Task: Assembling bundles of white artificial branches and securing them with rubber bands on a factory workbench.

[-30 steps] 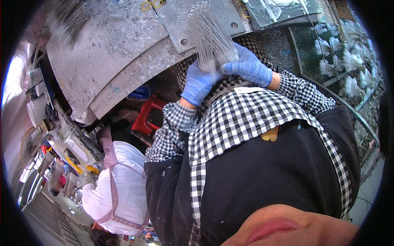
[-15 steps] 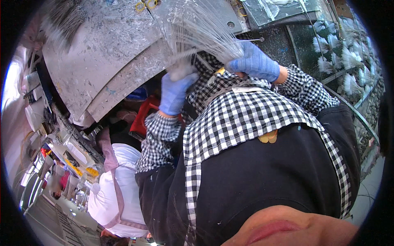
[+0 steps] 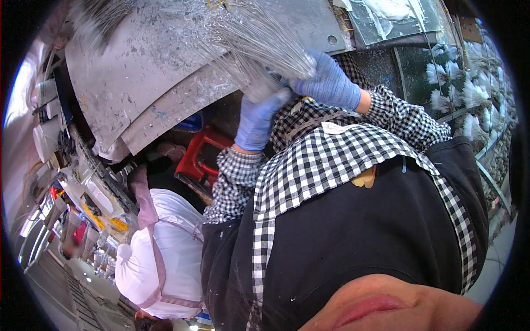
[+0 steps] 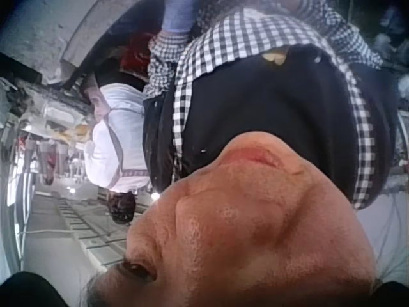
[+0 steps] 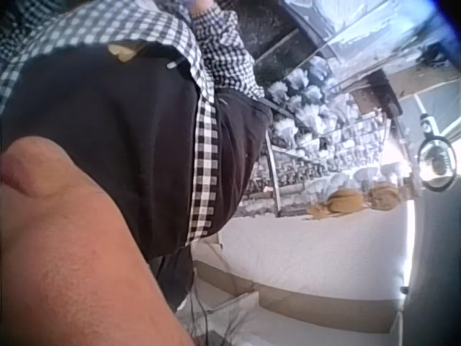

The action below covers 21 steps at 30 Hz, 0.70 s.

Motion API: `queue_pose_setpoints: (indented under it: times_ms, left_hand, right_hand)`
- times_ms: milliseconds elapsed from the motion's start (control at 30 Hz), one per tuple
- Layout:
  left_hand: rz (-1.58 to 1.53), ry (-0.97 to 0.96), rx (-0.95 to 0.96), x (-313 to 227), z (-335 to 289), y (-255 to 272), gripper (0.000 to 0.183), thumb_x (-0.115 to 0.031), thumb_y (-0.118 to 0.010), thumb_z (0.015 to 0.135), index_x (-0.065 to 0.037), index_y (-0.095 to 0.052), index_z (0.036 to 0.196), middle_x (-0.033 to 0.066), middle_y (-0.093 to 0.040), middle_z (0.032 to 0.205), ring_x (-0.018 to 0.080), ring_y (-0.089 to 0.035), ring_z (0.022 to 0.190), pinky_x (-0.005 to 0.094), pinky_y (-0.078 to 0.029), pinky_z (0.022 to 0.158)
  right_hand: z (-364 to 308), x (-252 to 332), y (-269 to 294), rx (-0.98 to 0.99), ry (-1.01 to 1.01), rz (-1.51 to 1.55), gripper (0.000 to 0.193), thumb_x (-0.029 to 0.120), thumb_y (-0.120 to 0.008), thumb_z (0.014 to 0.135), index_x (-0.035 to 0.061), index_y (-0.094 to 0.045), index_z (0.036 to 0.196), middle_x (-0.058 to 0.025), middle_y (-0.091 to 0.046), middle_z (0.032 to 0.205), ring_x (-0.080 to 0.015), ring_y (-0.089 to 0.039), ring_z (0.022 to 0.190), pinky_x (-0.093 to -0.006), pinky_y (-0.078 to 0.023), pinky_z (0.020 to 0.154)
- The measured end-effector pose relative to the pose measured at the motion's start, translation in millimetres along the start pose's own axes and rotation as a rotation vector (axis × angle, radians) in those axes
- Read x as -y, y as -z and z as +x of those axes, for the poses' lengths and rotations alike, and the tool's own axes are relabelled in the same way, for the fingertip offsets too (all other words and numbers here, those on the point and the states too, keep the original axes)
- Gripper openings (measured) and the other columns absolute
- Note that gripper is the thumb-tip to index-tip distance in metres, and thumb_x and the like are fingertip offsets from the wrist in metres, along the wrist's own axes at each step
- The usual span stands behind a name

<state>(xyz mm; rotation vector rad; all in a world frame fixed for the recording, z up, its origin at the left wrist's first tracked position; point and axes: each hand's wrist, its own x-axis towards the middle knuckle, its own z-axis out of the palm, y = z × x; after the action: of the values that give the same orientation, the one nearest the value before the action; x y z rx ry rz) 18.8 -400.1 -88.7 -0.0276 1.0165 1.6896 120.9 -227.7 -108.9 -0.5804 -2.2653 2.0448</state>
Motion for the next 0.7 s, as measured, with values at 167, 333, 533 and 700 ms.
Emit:
queue_pose_setpoints:
  times_ms: [167, 333, 533, 700]
  left_hand:
    - [0.145, -0.071, -0.089, 29, 7, -3, 0.045, -0.014, -0.075, 0.084, 0.0, -0.06, 0.124, 0.0075, -0.065, 0.118, 0.0162, -0.061, 0.107, 0.0304, -0.048, 0.096]
    - [0.184, -0.231, -0.232, 54, 10, -12, 0.045, -0.009, -0.079, 0.084, 0.0, -0.06, 0.123, 0.0071, -0.066, 0.116, 0.0129, -0.062, 0.103, 0.0267, -0.05, 0.091]
    - [0.204, -0.318, -0.219, 41, 16, -19, 0.018, -0.004, -0.075, 0.085, 0.0, -0.067, 0.1, 0.0045, -0.069, 0.091, 0.0092, -0.063, 0.073, 0.0242, -0.052, 0.065]
    - [0.864, -0.386, -0.165, -28, 3, -5, 0.02, -0.013, -0.078, 0.083, -0.002, -0.07, 0.098, 0.005, -0.071, 0.077, 0.0093, -0.068, 0.069, 0.0214, -0.054, 0.057]
  right_hand:
    - [-2, -22, 3, 0.075, 0.017, 0.015, 0.054, 0.024, -0.076, 0.081, -0.0026, -0.058, 0.125, -0.0162, -0.071, 0.103, -0.0218, -0.069, 0.095, -0.0329, -0.057, 0.087]
    - [-24, -27, 7, -0.007, 0.0, -0.056, 0.063, 0.021, -0.079, 0.08, -0.0026, -0.052, 0.132, -0.0158, -0.069, 0.111, -0.0231, -0.068, 0.099, -0.0334, -0.055, 0.09]
    - [-32, -3, 38, 0.144, 0.068, 0.064, 0.045, 0.022, -0.077, 0.085, 0.0002, -0.063, 0.121, -0.0095, -0.071, 0.104, -0.0172, -0.065, 0.094, -0.0292, -0.054, 0.084]
    - [-42, 38, 106, 0.068, 0.087, -0.075, 0.043, 0.028, -0.078, 0.085, 0.0014, -0.066, 0.116, -0.0115, -0.071, 0.11, -0.0212, -0.067, 0.099, -0.0344, -0.054, 0.089]
